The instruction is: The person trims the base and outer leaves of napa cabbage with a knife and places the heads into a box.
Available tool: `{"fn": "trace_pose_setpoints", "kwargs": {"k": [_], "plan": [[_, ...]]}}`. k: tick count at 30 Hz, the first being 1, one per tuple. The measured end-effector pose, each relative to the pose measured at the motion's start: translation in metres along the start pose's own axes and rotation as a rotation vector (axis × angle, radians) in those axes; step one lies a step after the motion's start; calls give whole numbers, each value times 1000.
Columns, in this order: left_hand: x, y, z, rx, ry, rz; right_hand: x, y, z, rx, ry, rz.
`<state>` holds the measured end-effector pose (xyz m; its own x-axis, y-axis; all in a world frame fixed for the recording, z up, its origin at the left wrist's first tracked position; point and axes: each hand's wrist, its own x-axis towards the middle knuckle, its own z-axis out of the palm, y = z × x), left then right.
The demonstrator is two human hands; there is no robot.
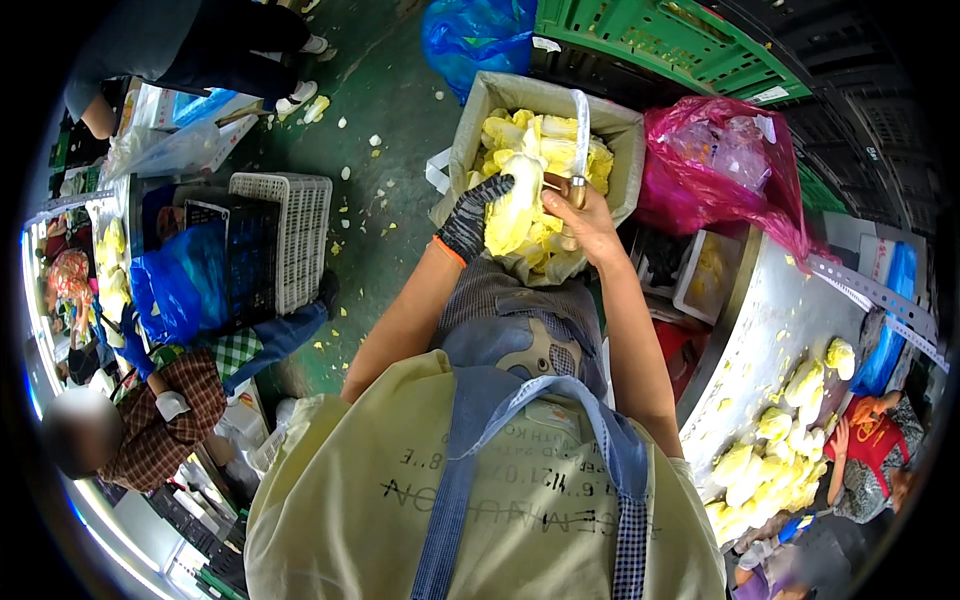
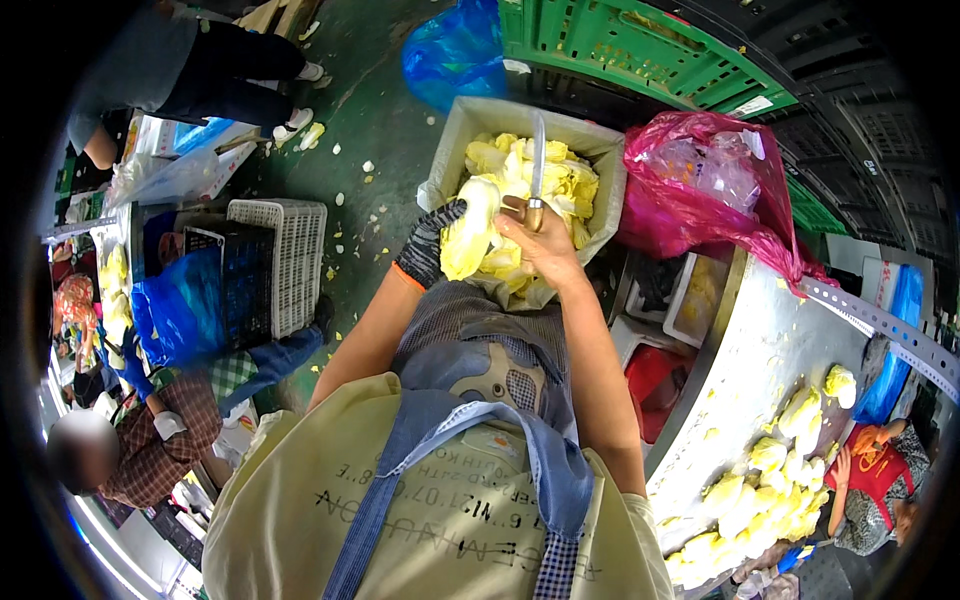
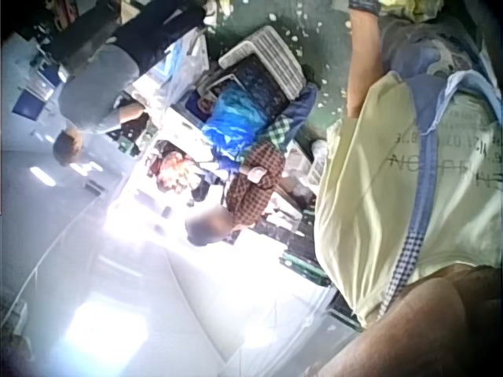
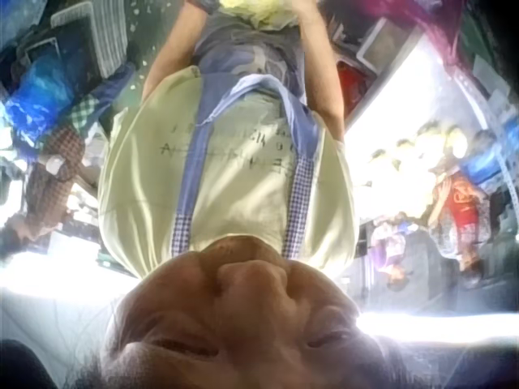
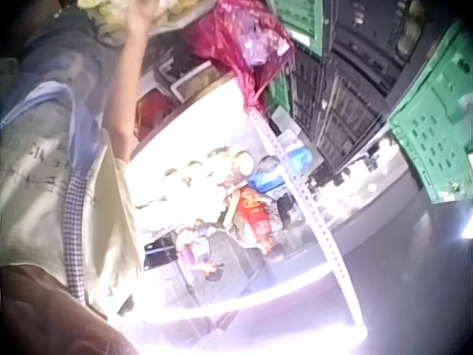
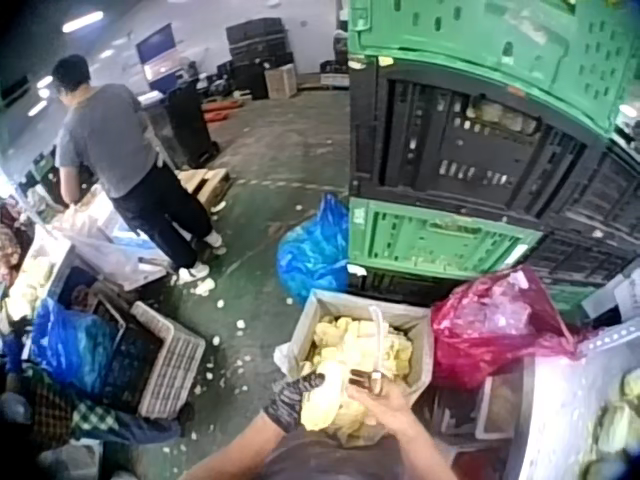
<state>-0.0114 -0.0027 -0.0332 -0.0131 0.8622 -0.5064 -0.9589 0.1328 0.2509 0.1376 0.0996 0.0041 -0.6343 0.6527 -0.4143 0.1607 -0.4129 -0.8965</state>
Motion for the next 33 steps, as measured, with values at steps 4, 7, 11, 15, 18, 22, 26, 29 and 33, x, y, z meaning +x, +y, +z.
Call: {"fn": "trace_pose_setpoints", "kwargs": {"k": [4,7,11,15,18,22,26,29,33], "plan": [[8,-2,7,426,-80,189,0,10,-4,-8,-26,25],[5,-7,20,802,-29,341,-4,13,-3,25,-73,-53],[-8,-5,23,791,-39,306,-3,38,-6,-95,-72,-134],[2,-20,11,1093,-42,415,-18,38,-19,82,-57,89],[-8,-14,29,1341,28,556,-22,40,-17,89,43,9],[-7,-23,25,1357,205,536,-18,33,-7,-155,115,19],[-17,-9,28,1144,93,432,-7,38,0,-77,183,-29],[-21,-6,30,840,87,463,-2,34,-4,134,99,-50],[-1,-9,1,267,-47,445,7,22,0,153,48,-50]]}}
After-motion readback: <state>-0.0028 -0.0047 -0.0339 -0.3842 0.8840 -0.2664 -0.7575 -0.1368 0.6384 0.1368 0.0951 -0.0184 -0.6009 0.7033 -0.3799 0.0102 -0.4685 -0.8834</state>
